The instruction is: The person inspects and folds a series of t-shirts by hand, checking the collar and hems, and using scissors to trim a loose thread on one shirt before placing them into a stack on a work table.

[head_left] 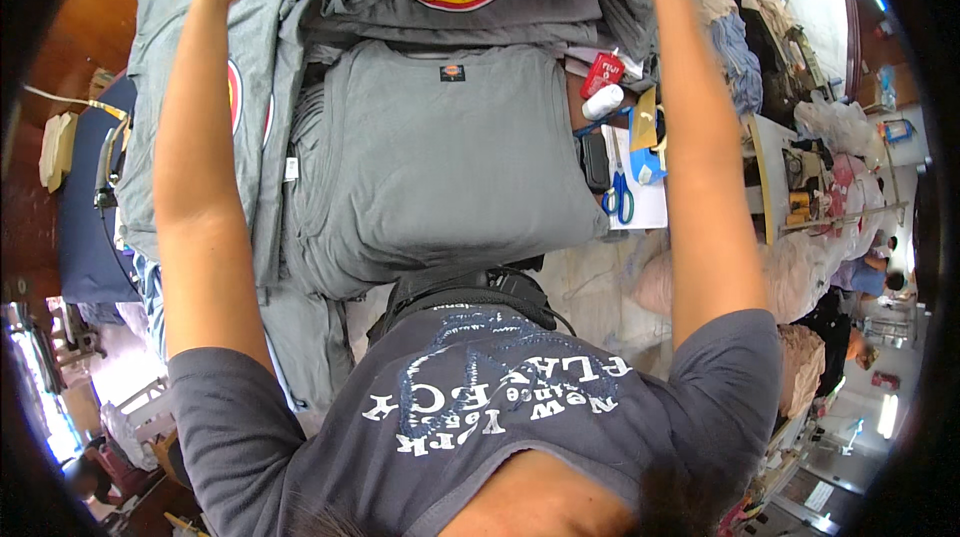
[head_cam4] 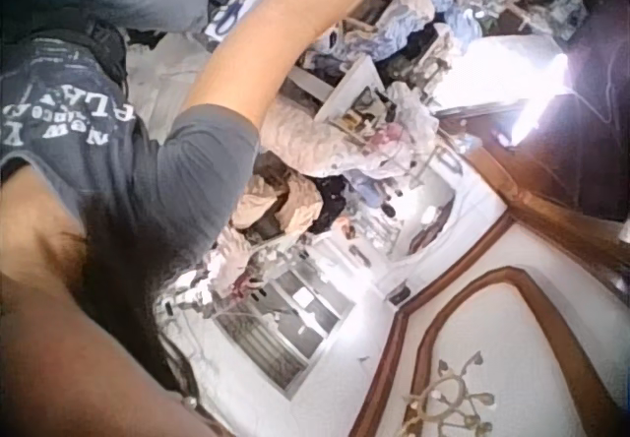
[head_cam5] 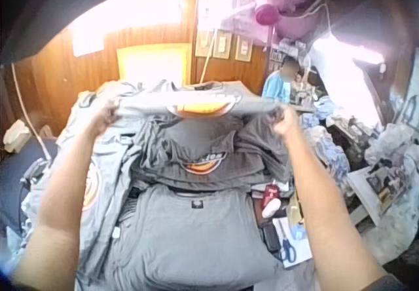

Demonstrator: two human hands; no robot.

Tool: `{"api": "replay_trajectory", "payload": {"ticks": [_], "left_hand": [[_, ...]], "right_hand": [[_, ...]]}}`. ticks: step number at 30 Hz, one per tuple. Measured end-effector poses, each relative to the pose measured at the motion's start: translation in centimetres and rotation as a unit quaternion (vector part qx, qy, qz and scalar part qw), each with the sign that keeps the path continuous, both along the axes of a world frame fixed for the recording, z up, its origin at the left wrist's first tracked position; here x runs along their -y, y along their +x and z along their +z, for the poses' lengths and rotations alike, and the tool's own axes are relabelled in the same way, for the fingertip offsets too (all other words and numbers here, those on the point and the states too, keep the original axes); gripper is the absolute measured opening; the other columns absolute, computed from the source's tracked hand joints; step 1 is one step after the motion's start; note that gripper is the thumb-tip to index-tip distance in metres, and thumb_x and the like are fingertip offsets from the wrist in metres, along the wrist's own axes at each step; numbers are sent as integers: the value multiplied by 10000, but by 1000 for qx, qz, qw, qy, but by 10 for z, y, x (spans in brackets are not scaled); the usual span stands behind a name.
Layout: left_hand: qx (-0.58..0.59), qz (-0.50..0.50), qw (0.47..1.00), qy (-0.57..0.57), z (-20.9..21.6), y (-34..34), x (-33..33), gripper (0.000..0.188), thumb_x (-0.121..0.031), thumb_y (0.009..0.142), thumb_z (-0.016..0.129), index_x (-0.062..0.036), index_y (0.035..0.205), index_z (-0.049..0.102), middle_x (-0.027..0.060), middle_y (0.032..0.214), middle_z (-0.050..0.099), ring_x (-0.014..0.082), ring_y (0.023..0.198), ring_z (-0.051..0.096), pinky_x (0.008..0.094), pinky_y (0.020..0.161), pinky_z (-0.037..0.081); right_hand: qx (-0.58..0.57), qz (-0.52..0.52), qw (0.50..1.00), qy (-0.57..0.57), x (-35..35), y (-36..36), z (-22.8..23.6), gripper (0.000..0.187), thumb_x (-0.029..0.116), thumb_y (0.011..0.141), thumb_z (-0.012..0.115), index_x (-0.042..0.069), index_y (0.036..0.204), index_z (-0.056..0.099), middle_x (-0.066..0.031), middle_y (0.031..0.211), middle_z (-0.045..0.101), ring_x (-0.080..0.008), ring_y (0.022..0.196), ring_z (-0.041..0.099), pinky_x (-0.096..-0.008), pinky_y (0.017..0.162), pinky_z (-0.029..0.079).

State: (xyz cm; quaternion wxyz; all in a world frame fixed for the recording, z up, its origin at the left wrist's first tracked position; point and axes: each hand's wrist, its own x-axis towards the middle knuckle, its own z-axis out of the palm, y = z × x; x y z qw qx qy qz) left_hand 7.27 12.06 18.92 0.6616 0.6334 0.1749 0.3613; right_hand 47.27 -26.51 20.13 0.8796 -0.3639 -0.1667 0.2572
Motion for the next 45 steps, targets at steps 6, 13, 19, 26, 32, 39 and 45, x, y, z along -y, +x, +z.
{"api": "replay_trajectory", "payload": {"ticks": [6, 13, 19, 26, 32, 39, 45], "left_hand": [[-227, 144, 949, 162, -140, -85, 66, 299, -171, 774, 576, -35, 1040, 553, 94, 1002, 563, 213, 929, 523, 319, 779, 407], [-373, 105, 828, 405, -206, -222, 251, 173, -154, 754, 596, -35, 865, 537, 136, 870, 505, 311, 845, 478, 381, 741, 378], [-425, 177, 747, 480, -201, -243, 288, 292, -160, 731, 610, -57, 989, 517, 100, 961, 493, 288, 944, 455, 368, 810, 356], [-427, 229, 765, 425, -213, -249, 278, 288, -125, 680, 657, -25, 901, 503, 144, 931, 467, 317, 908, 434, 380, 775, 360], [-429, 159, 774, 438, -187, -244, 279, 233, -111, 672, 652, -22, 778, 464, 129, 863, 456, 309, 837, 442, 394, 705, 355], [-362, 92, 910, 181, -197, -271, 270, 227, -1, 706, 602, -57, 780, 395, 38, 625, 406, 171, 548, 403, 272, 523, 334], [-128, 49, 990, -27, -158, -272, 269, 248, 66, 723, 541, -51, 902, 418, -30, 764, 367, 63, 658, 327, 163, 648, 270]], "right_hand": [[86, -15, 933, -349, 30, -134, -165, 539, 262, 739, 650, 85, 1184, 404, -45, 958, 576, -181, 887, 525, -339, 776, 421], [296, -22, 776, -556, 200, -316, -227, 176, 125, 730, 635, 71, 887, 576, -20, 841, 565, -130, 721, 514, -262, 690, 411], [468, -253, 599, -599, 199, -386, -231, 458, 129, 664, 676, 106, 1086, 500, -106, 965, 481, -273, 893, 466, -357, 780, 370], [139, -233, 780, -563, 192, -386, -250, 383, 79, 661, 687, 75, 984, 480, -95, 903, 489, -231, 811, 488, -338, 654, 402], [309, -333, 715, -532, 199, -368, -269, 305, 120, 677, 688, 62, 903, 491, -36, 578, 419, -199, 535, 438, -320, 529, 382], [244, -281, 734, -568, 201, -372, -250, 248, 64, 654, 679, 53, 851, 529, -44, 632, 461, -168, 596, 463, -296, 571, 394], [175, -345, 775, -499, 210, -368, -248, 167, 0, 680, 633, 42, 807, 532, -24, 672, 501, -101, 634, 503, -264, 575, 423]]}}
